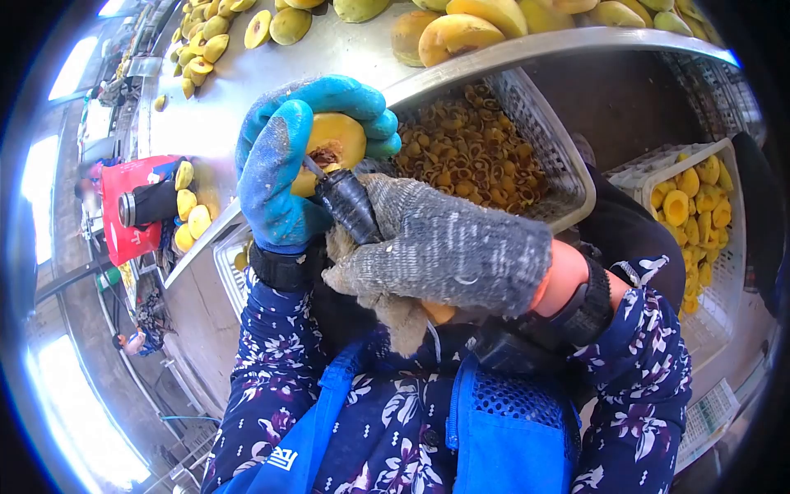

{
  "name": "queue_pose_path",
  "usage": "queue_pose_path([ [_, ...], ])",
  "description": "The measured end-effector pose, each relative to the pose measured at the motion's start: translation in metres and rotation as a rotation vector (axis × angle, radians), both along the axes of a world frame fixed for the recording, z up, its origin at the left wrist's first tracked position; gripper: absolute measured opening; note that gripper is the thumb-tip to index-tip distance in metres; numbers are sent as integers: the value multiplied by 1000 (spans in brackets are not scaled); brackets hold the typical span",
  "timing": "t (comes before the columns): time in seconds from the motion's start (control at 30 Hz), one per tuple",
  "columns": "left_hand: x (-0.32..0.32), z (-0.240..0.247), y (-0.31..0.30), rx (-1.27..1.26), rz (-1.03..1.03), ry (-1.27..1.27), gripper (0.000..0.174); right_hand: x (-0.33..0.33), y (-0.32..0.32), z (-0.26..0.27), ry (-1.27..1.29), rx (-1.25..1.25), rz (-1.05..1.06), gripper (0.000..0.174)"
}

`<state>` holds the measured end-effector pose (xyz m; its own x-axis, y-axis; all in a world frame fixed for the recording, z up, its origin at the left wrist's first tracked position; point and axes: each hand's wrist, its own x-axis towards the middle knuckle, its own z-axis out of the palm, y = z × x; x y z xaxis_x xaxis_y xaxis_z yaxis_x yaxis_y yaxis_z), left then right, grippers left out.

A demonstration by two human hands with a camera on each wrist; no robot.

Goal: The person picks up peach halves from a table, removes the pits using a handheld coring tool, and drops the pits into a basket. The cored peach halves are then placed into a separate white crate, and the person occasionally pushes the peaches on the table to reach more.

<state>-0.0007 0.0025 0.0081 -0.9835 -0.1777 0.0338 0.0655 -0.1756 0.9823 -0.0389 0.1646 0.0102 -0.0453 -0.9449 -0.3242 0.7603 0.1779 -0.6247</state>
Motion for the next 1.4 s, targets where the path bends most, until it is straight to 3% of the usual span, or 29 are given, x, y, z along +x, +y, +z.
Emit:
queue_pose_path([
  [0.13,-2,4,1,7,-56,4,51,-2,3,4,-294,-50,18,33],
  [0.3,-2,5,-5,128,-201,-16,53,0,6,6,-400,-56,7,33],
  [0.37,-1,4,-2,182,-211,-10,53,0,7,-1,-243,-89,29,30],
  [0.43,-2,4,6,310,-1,-109,54,2,0,-2,-93,-122,-30,31],
  [0.47,-2,2,4,466,-29,-101,35,1,-3,-1,299,-12,-117,34],
  [0.5,-3,-2,4,462,-32,-88,35,1,-4,-3,688,99,-206,36],
  [0.53,-3,-8,5,408,26,-80,40,5,-6,-10,697,95,-207,36],
  [0.6,-3,-12,4,349,64,-52,41,14,-9,-29,1345,210,-433,30],
  [0.63,-3,-12,4,345,64,-46,41,14,-9,-32,1350,204,-436,30],
  [0.7,-2,-11,5,157,118,-73,41,9,-6,-35,1673,300,-416,20],
  [0.83,3,-4,3,157,162,-123,39,7,-4,-28,1870,390,-358,15],
  [0.9,14,4,-4,-1,146,-138,37,6,0,-26,2066,405,-357,10],
  [0.93,24,7,-17,-387,100,27,34,6,1,-24,2072,392,-363,10],
  [1.0,50,19,-45,-270,228,-101,30,4,3,-26,2007,470,-161,8],
  [1.03,67,25,-64,-194,278,-156,29,5,7,-39,2014,464,-174,8],
  [1.07,87,26,-86,-342,324,-125,28,5,11,-59,2004,543,-27,8],
  [1.1,103,34,-100,-321,427,-286,25,3,12,-69,1983,622,118,9],
  [1.13,124,24,-140,-402,324,-377,22,-3,11,-62,1880,654,206,11],
  [1.17,133,27,-148,-582,404,-567,22,-8,13,-58,1886,653,197,11],
  [1.23,135,31,-164,-852,330,-622,21,-10,20,-58,1959,618,50,12],
  [1.27,128,31,-173,-850,331,-619,21,-12,23,-65,1882,610,29,10],
  [1.33,91,37,-191,-2045,-44,174,26,-6,25,-59,1878,534,-32,9],
  [1.37,61,48,-168,-1718,80,-36,32,-4,25,-56,1870,452,-86,9],
  [1.4,34,42,-167,-1617,140,15,35,-3,23,-57,1873,468,-57,8],
])
